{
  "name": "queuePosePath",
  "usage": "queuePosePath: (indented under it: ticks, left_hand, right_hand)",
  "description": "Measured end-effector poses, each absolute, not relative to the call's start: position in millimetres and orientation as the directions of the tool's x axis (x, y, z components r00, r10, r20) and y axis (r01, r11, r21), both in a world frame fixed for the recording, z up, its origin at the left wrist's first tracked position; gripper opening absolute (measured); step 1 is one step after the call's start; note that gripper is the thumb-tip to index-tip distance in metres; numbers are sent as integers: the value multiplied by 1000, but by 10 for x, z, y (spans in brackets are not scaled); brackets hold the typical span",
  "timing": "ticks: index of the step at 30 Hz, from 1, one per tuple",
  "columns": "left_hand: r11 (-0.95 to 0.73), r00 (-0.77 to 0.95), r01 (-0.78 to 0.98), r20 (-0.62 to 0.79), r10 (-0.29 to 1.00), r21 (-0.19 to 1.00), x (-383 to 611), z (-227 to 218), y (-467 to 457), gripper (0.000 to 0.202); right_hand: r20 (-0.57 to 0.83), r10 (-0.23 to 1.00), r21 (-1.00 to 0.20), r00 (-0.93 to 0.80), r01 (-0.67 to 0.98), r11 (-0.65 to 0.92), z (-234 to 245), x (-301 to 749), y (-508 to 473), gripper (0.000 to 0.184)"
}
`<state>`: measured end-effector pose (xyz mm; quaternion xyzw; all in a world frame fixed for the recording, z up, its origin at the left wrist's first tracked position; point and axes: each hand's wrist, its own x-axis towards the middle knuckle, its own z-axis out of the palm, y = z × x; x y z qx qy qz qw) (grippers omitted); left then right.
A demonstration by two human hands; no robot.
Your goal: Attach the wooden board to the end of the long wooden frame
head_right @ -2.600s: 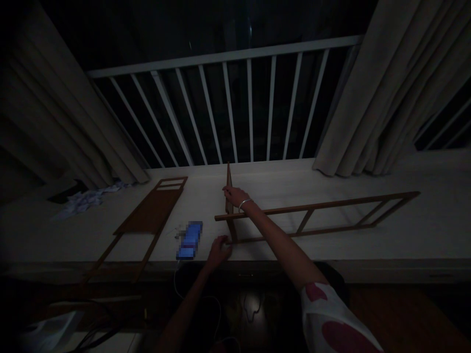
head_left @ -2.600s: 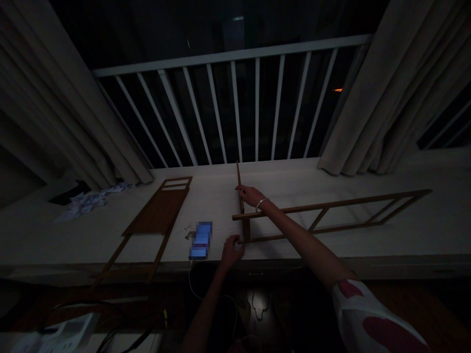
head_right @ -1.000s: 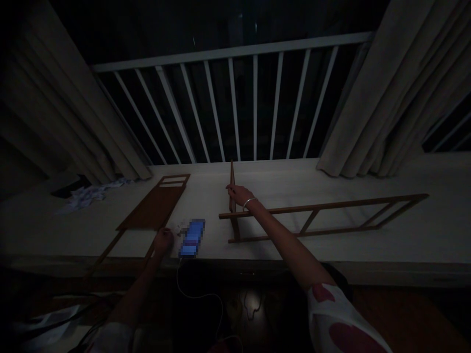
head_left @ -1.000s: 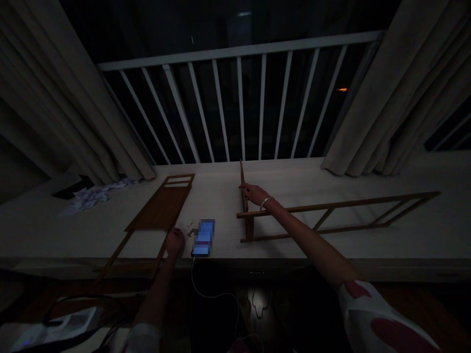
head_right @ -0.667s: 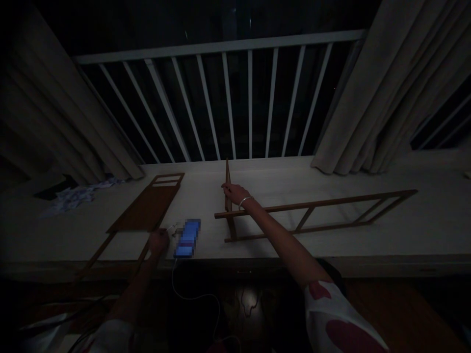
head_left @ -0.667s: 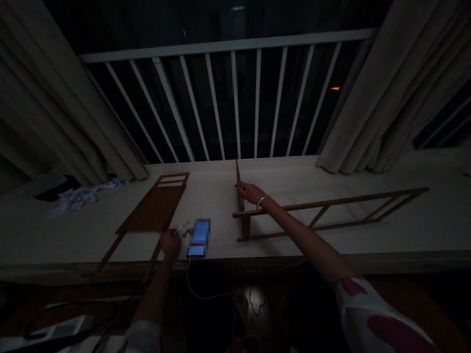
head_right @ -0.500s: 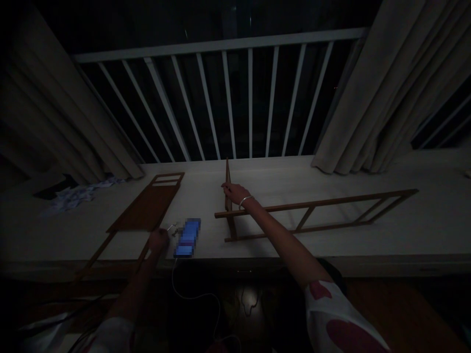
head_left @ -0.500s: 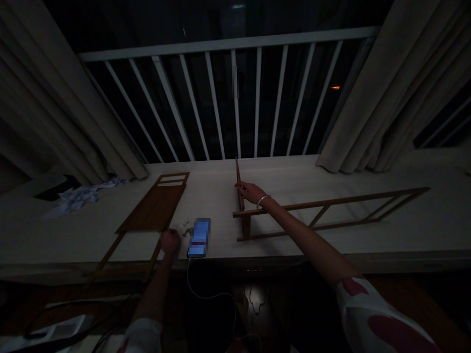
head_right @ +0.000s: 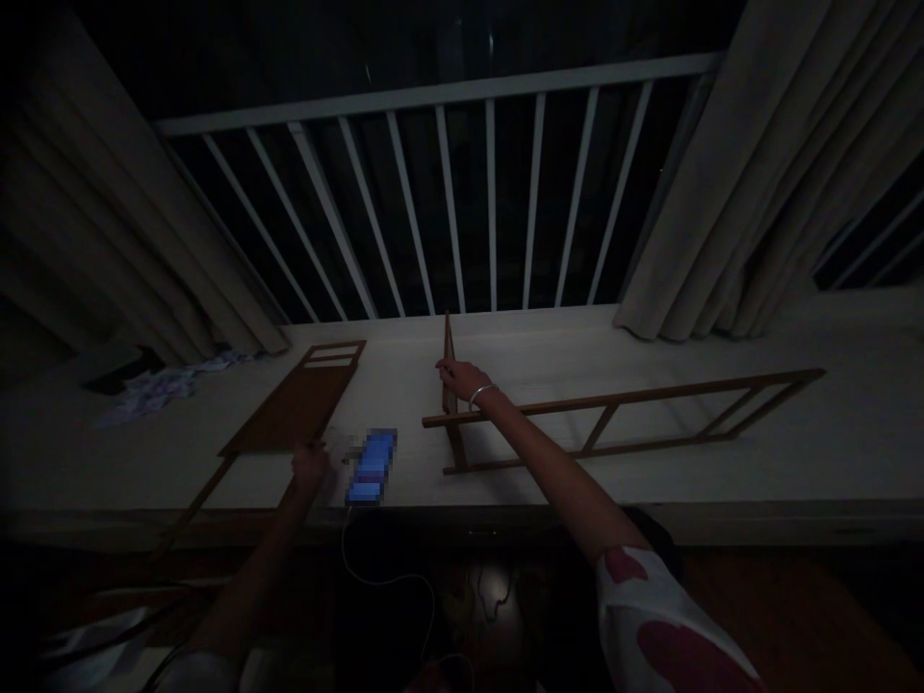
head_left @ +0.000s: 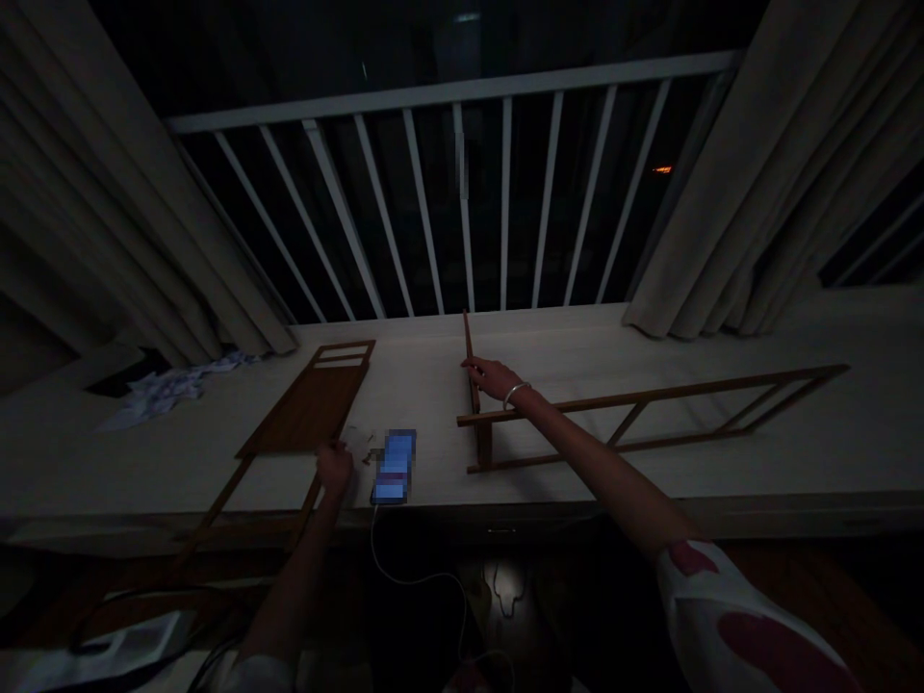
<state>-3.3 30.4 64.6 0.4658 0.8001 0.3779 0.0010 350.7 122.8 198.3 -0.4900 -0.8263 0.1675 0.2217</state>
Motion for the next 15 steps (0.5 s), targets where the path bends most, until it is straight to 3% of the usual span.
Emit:
queuePosePath:
  ticks: [8,15]
  left_hand:
    - [-67,-369,618,365,855,784,588,812,162,24]
    - [-126,-207,505,262,943,854,1225,606,-141,20]
  right_hand:
    - [191,888,-492,-419,741,456,2007,3510,1211,32]
    - [209,879,-488,-428,734,473,1978,3512,1235,33]
